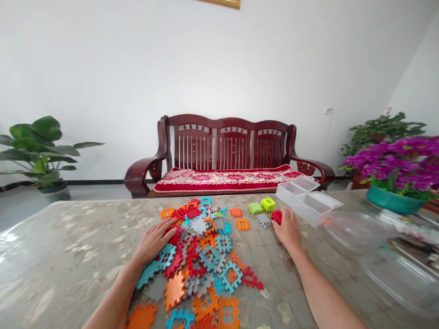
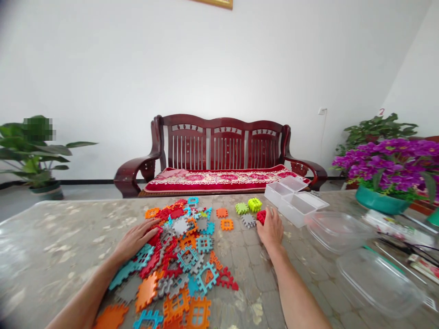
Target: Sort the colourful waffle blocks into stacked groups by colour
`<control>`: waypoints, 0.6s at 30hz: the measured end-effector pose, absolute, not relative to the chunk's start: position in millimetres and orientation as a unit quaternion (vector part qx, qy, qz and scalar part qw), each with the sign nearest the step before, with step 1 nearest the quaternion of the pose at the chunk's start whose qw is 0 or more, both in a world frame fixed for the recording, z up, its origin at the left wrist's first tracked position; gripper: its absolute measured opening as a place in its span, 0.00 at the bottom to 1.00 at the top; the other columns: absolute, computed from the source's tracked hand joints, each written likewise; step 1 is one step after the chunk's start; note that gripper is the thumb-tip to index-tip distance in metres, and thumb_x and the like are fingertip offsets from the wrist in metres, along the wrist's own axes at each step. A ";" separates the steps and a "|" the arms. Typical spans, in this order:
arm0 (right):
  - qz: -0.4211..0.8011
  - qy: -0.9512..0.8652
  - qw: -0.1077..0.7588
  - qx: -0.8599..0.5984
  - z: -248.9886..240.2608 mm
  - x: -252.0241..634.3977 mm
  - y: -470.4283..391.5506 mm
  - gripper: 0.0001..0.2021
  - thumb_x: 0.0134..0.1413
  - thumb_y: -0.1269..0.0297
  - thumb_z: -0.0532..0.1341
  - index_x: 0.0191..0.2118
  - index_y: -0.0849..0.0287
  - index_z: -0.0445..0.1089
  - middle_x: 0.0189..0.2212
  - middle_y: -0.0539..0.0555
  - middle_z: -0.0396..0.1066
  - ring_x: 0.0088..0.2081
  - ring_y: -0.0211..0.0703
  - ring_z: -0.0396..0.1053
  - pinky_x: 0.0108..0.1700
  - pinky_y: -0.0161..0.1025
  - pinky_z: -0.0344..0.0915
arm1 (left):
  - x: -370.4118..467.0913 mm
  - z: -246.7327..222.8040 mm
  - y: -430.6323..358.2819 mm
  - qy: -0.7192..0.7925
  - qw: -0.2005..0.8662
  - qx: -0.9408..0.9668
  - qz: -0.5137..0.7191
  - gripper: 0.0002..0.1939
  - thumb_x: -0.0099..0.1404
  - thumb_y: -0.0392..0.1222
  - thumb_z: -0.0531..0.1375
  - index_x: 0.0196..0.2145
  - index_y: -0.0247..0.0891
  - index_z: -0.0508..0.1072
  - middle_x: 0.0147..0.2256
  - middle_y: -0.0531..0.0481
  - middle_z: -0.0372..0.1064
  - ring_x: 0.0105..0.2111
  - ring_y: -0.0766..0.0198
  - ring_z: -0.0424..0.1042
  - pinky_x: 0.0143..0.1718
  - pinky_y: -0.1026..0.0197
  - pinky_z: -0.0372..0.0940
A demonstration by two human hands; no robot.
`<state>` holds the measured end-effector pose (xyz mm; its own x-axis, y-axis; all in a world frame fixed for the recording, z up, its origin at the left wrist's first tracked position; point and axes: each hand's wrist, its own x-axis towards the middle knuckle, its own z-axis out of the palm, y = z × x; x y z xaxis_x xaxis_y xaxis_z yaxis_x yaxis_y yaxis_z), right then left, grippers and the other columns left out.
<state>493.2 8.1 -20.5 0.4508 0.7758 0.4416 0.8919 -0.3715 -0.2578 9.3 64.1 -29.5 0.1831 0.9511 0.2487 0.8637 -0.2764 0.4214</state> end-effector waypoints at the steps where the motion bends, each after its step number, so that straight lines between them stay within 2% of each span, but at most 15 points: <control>1: -0.121 -0.510 0.230 -0.820 -21.4 494.7 10.1 0.30 0.56 0.59 0.59 0.63 0.61 0.59 0.62 0.67 0.57 0.58 0.58 0.63 0.53 0.49 0.62 | 9.4 -28.9 63.8 0.595 0.095 0.763 0.235 0.27 0.67 0.59 0.49 0.58 0.50 0.71 0.60 0.51 0.67 0.61 0.55 0.64 0.65 0.49 0.54; 8: -0.111 -0.529 0.180 -0.822 -20.1 501.3 17.7 0.23 0.60 0.61 0.57 0.60 0.62 0.63 0.48 0.66 0.71 0.47 0.56 0.70 0.47 0.47 0.64 | 10.1 -25.3 62.6 0.601 0.101 0.761 0.224 0.28 0.66 0.59 0.48 0.58 0.50 0.70 0.61 0.51 0.66 0.61 0.54 0.63 0.65 0.48 0.53; 12: -0.121 -0.522 0.167 -0.828 -17.4 506.9 20.3 0.22 0.59 0.61 0.58 0.58 0.61 0.65 0.45 0.64 0.73 0.46 0.54 0.71 0.45 0.45 0.63 | 9.5 -26.2 62.8 0.601 0.101 0.762 0.218 0.28 0.67 0.60 0.48 0.59 0.50 0.70 0.61 0.51 0.65 0.62 0.54 0.63 0.66 0.48 0.51; 18: -0.117 -0.494 0.158 -0.847 -15.2 522.6 20.7 0.22 0.60 0.60 0.57 0.58 0.61 0.65 0.45 0.64 0.73 0.46 0.54 0.71 0.45 0.44 0.63 | 8.1 -28.5 64.3 0.602 0.099 0.764 0.210 0.29 0.67 0.60 0.47 0.59 0.50 0.69 0.62 0.50 0.65 0.62 0.55 0.63 0.66 0.49 0.51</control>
<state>522.6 20.7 -15.2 0.4843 0.8001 0.3539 0.8739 -0.4618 -0.1517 8.1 64.3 -28.5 0.1880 0.9612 0.2016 0.8778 -0.2565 0.4046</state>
